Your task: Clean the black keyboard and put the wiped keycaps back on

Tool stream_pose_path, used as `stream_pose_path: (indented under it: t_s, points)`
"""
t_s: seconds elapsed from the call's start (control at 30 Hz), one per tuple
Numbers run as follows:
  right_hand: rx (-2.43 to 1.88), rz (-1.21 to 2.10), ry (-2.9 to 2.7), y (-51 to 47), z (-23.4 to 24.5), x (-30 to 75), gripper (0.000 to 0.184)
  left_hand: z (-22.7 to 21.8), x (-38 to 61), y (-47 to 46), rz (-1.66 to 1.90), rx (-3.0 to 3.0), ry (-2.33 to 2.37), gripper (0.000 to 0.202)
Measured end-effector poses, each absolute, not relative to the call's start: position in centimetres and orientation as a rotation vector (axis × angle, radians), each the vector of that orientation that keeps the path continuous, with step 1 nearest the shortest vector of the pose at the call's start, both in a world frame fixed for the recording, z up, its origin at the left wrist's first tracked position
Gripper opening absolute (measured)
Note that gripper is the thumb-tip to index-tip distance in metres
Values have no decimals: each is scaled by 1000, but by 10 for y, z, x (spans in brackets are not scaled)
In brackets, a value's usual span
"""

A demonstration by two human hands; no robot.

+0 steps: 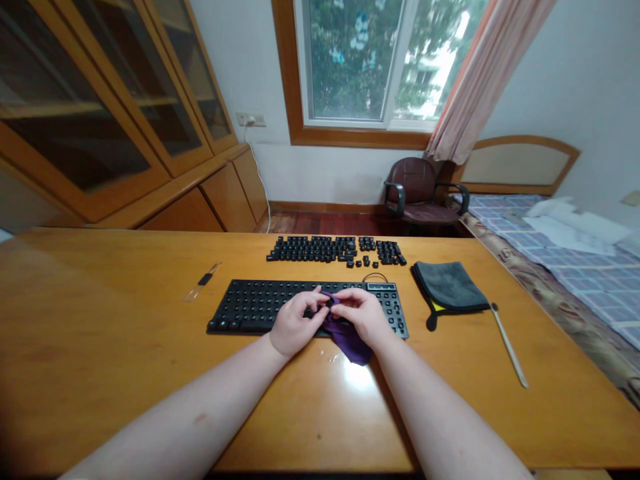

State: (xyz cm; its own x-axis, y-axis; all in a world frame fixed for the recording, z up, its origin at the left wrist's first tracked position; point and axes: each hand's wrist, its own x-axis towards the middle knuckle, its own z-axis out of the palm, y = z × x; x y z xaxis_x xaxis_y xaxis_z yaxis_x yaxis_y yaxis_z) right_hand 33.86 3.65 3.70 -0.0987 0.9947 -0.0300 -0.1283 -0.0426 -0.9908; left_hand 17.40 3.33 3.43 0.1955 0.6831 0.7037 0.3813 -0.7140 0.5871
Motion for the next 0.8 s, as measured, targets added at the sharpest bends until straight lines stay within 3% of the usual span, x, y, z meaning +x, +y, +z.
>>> stream_pose_path:
  t_s: [0.8]
  points:
    - [-1191,1360,-1286,36,39,338,33,33,175,31,1242,2243,1097,15]
